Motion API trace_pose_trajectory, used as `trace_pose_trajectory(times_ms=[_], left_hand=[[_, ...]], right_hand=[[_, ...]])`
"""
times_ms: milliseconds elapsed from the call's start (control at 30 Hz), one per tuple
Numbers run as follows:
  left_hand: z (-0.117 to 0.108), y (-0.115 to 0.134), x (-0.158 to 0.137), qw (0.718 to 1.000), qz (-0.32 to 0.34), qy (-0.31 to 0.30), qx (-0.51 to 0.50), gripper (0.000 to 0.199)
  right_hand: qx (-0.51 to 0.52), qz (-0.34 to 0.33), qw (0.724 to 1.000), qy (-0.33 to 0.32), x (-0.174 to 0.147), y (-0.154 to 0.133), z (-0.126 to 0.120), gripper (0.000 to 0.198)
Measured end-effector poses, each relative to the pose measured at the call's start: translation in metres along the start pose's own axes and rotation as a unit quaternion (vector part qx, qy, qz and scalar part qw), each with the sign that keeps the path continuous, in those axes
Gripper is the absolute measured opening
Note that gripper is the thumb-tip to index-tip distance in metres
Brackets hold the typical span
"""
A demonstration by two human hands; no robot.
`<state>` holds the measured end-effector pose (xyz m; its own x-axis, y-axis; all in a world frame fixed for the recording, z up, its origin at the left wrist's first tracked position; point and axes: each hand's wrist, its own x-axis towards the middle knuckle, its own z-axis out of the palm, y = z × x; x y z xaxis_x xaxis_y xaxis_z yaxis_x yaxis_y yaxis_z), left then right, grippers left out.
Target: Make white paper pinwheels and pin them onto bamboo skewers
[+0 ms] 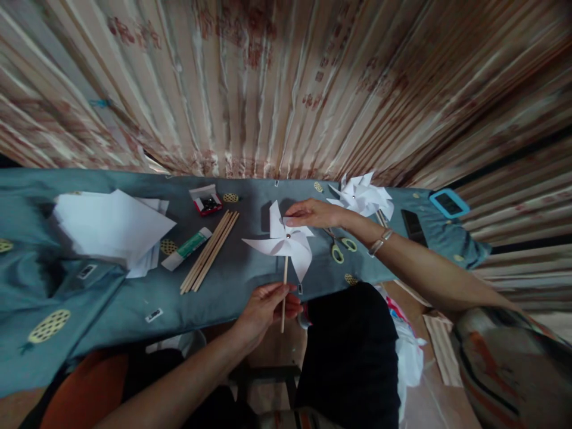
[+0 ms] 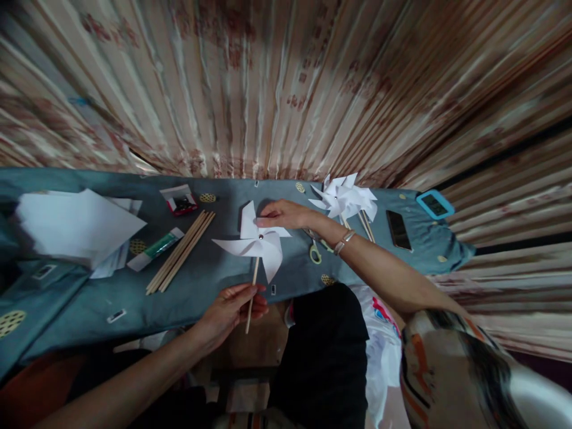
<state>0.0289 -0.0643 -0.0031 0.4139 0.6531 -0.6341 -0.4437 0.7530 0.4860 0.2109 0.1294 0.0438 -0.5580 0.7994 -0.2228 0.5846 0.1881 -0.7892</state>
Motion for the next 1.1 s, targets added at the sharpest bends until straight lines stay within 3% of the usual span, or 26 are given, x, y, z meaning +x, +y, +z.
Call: trace_pose_trajectory(times_ms=[100, 200, 333, 433, 533, 700, 833, 1100], left_hand=[[0.004, 0.01, 0.006, 0.999, 0.029, -0.003, 0.016, 0.046], [0.009, 0.022, 0.013, 0.998, 0.056, -0.005, 0.041, 0.054], [0.014, 0.039, 0.019, 0.99, 0.114, 0.003, 0.08, 0.057], [0.016, 0.049, 0.023, 0.981, 0.164, 0.02, 0.105, 0.052], [0.016, 0.055, 0.028, 0.971, 0.202, 0.043, 0.123, 0.048], [0.016, 0.054, 0.037, 0.966, 0.212, 0.036, 0.141, 0.046], [0.013, 0.048, 0.04, 0.966, 0.207, 0.031, 0.153, 0.043], [0.012, 0.047, 0.043, 0.962, 0.21, 0.038, 0.168, 0.039]], right_hand=[[-0.005, -0.04, 0.98, 0.196, -0.015, 0.002, -0.007, 0.049], [0.032, -0.079, 0.916, 0.391, -0.036, 0.005, -0.004, 0.046], [0.143, -0.067, 0.865, 0.477, -0.054, 0.015, 0.012, 0.04], [0.253, -0.04, 0.853, 0.454, -0.056, 0.023, 0.027, 0.036], [0.36, 0.0, 0.858, 0.366, -0.054, 0.026, 0.042, 0.034], [0.409, 0.009, 0.891, 0.197, -0.053, 0.018, 0.064, 0.033], [0.444, -0.01, 0.891, 0.095, -0.052, 0.01, 0.079, 0.032], [0.452, 0.006, 0.889, 0.067, -0.047, 0.001, 0.086, 0.042]])
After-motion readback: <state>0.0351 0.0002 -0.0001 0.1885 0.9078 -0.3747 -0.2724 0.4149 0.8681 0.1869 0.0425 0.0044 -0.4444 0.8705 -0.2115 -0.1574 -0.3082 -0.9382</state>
